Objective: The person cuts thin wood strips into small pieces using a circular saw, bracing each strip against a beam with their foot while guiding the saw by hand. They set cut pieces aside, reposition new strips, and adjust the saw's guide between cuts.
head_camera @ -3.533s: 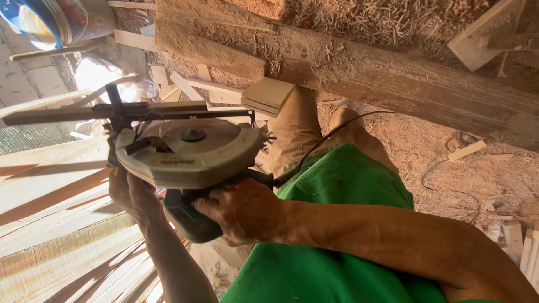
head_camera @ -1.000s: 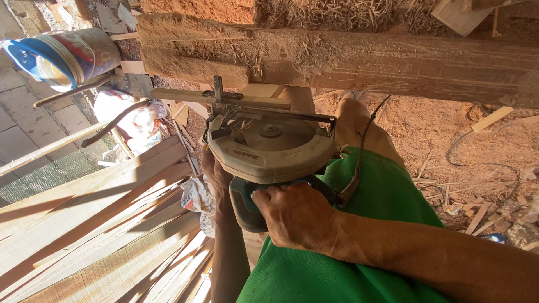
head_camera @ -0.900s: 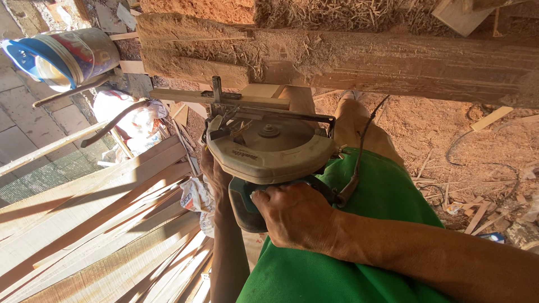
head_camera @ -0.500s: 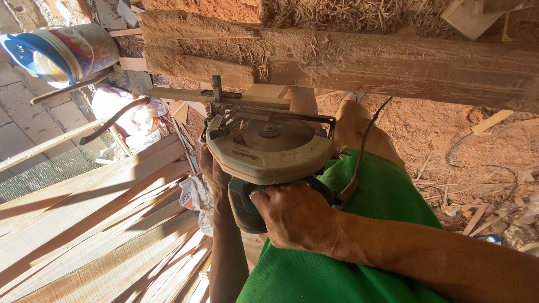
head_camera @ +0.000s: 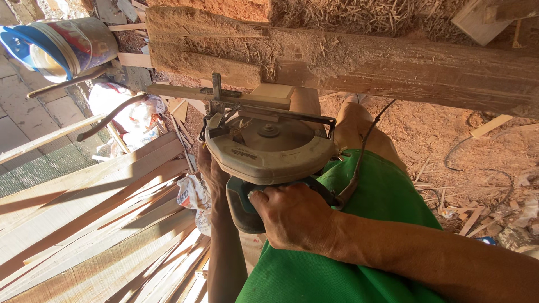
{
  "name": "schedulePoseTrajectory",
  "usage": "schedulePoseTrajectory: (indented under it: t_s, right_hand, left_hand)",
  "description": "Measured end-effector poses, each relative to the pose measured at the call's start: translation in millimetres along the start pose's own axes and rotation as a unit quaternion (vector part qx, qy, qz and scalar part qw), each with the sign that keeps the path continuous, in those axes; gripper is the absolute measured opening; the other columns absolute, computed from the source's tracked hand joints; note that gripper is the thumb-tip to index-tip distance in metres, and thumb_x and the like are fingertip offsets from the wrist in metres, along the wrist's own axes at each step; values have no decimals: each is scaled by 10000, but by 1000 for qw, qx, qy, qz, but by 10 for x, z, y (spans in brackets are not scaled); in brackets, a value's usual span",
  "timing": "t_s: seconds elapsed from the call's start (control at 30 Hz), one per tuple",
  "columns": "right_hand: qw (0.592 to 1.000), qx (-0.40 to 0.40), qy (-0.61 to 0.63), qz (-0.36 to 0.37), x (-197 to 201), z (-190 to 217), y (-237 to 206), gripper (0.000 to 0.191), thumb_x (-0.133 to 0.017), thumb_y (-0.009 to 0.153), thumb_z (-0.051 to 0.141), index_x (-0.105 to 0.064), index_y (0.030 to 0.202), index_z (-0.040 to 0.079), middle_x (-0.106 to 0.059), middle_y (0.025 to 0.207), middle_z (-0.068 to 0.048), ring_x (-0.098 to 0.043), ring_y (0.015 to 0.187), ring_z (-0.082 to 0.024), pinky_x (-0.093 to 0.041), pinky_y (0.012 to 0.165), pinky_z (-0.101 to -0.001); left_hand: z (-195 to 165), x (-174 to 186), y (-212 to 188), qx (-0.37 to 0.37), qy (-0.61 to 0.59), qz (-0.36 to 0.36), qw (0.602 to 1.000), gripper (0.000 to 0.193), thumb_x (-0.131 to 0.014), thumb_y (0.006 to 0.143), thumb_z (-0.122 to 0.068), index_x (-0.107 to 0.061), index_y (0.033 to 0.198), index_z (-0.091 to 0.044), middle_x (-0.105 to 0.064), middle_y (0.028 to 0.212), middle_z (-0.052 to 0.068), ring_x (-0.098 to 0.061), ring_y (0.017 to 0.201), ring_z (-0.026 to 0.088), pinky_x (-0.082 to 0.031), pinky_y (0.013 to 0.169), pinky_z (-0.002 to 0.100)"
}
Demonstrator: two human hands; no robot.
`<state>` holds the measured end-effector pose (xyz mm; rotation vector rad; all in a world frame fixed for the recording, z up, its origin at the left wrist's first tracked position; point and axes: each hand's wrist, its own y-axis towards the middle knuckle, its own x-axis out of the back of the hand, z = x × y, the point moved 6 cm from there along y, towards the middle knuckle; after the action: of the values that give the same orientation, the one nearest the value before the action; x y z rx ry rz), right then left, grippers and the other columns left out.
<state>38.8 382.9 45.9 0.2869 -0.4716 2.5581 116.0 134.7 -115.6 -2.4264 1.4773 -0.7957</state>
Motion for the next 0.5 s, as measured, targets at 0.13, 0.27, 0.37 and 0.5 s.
schedulePoseTrajectory:
  t_s: [0.13,0.27,0.37,0.5]
  right_hand:
    - [1000,-3,17,3,20,24,53,439,-827,736,275,-613,982,-19,-688,767,-168,-719,717,-338,-596,615,-467]
    - [1000,2,21,7,14,63,122,502,-864,693,304,-614,988,-16,-693,774,-162,-719,721,-338,-589,613,-474]
    - [1000,9,23,-6,5,90,169,513,-872,672,291,-617,990,-19,-692,770,-163,-718,713,-336,-589,606,-473]
    - [1000,13,2,1,-64,97,252,430,-834,712,235,-617,992,-9,-691,772,-156,-720,718,-317,-596,609,-458]
  left_hand:
    - [27,66,57,2,19,-1,1000,433,-681,984,-395,-670,1134,11,-745,1006,80,-674,861,122,-557,773,265]
    - [65,155,121,-4,44,-9,999,445,-686,983,-392,-678,1146,22,-742,994,83,-671,858,126,-557,775,267]
    - [102,213,150,-7,29,-6,1000,456,-693,986,-396,-664,1160,25,-729,992,78,-663,858,128,-555,774,270]
    - [136,291,206,-17,13,4,1000,474,-705,982,-398,-651,1193,24,-720,1032,75,-657,894,127,-547,803,275]
